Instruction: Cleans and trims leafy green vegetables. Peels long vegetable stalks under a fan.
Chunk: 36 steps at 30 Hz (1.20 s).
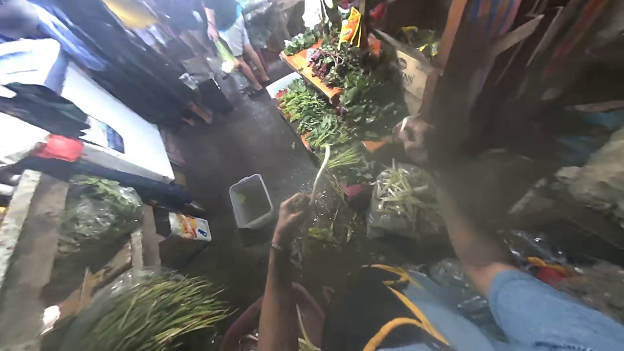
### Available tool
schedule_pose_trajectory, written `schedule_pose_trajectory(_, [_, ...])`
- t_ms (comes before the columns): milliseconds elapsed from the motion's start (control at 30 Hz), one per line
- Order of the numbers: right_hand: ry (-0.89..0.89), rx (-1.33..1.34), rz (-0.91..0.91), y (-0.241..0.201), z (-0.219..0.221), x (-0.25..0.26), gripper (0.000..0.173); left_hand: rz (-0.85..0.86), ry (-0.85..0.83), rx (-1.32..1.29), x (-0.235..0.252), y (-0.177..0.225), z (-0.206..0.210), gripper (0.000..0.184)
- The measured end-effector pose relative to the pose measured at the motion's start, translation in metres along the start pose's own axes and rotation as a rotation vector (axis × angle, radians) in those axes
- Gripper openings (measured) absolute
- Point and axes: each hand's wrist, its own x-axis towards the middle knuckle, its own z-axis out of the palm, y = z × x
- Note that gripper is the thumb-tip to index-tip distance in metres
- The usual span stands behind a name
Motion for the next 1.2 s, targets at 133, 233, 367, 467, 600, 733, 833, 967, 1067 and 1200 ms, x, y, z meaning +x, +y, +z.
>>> schedule_pose_trajectory(133, [-0.187,-0.322,0.345,0.073,0.022,-0.052,0.028,-0.04,0.038,0.001,0.001,0.01,0.002,0.012])
schedule_pose_trajectory(233, [-0.678,-0.586,0.796,0.099,0.037,-0.079,0.04,-0.076,0.065,-0.037,0.003,0.013,0.009,0.008])
schedule_pose_trajectory(367, [-0.675,-0.224,0.556,0.054,0.058,-0.059,0.046,-0.106,0.095,-0.085,0.011,0.017,0.019,0.008])
schedule_pose_trajectory(467, [-0.54,0.428,0.411,-0.012,0.083,-0.054,0.038,-0.12,0.079,-0.118,0.018,0.019,0.031,0.009])
schedule_pose_trajectory(600, [-0.395,0.9,0.448,-0.075,0.109,-0.052,0.059,-0.162,0.022,-0.146,0.023,0.025,0.043,0.009])
schedule_pose_trajectory(733, [-0.41,1.093,0.531,-0.094,0.116,-0.049,0.028,-0.163,-0.005,-0.135,0.021,0.025,0.043,0.013])
schedule_pose_trajectory(833, [-0.594,1.221,0.6,-0.091,0.116,-0.05,0.028,-0.115,0.002,-0.128,0.019,0.022,0.041,0.022])
schedule_pose_trajectory(967, [-0.552,1.209,0.657,-0.095,0.121,-0.053,0.021,-0.099,0.036,-0.085,0.017,0.017,0.043,0.021])
schedule_pose_trajectory(1067, [-0.514,1.209,0.697,-0.099,0.119,-0.051,0.02,-0.093,0.041,-0.091,0.016,0.015,0.042,0.02])
schedule_pose_trajectory(1200, [-0.501,1.133,0.707,-0.101,0.116,-0.048,0.02,-0.091,0.018,-0.057,0.016,0.02,0.041,0.018])
